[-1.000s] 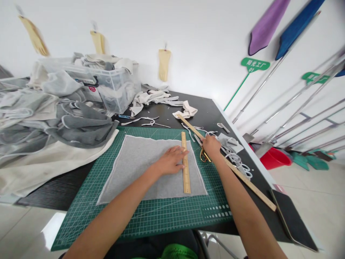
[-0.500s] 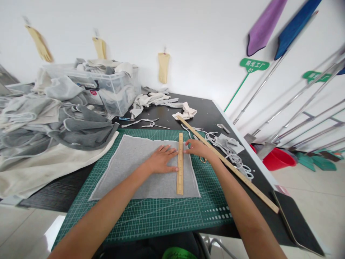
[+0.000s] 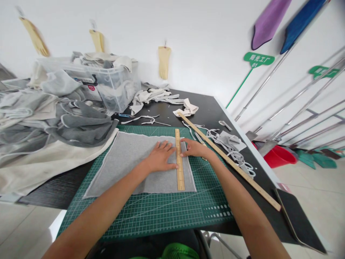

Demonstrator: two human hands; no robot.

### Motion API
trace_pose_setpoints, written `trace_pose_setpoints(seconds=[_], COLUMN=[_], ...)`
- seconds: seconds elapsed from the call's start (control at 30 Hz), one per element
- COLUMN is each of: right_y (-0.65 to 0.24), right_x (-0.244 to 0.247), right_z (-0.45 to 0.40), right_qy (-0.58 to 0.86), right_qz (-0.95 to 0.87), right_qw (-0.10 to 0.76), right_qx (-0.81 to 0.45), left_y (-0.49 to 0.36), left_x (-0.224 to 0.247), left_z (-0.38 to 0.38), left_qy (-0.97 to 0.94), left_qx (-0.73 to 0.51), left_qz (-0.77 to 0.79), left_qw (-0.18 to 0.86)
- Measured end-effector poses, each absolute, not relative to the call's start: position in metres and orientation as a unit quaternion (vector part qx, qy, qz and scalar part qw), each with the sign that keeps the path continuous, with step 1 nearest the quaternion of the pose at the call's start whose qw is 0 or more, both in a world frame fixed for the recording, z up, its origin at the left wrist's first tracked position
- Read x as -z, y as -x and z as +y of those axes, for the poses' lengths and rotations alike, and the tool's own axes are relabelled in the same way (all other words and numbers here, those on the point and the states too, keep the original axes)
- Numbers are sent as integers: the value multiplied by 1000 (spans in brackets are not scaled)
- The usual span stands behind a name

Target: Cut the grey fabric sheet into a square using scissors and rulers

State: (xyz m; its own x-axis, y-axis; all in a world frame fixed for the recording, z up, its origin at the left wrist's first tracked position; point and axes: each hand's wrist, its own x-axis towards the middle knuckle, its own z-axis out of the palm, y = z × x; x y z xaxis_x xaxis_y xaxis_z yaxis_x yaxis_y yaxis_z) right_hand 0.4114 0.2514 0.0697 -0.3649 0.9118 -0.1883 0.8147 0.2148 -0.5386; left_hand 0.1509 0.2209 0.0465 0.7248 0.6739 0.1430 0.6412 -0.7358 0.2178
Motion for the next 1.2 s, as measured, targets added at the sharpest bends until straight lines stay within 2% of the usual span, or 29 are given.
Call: trace_pose_setpoints(seconds=[0.13, 0.53, 1.2], right_y=[-413, -431, -433], right_x=[-71, -72, -75], right_z=[251, 257, 258], right_qy=[546, 549, 588], right_qz=[-780, -767, -746], right_qw=[75, 41, 55], right_qx=[-298, -330, -306], left_y=[-158, -176, -183], left_x=[-47, -41, -39], left_z=[212, 191, 185], left_qy=[-940, -925, -919], left_qx=[-102, -129, -135], left_qz=[309, 335, 353], left_qw=[100, 124, 111])
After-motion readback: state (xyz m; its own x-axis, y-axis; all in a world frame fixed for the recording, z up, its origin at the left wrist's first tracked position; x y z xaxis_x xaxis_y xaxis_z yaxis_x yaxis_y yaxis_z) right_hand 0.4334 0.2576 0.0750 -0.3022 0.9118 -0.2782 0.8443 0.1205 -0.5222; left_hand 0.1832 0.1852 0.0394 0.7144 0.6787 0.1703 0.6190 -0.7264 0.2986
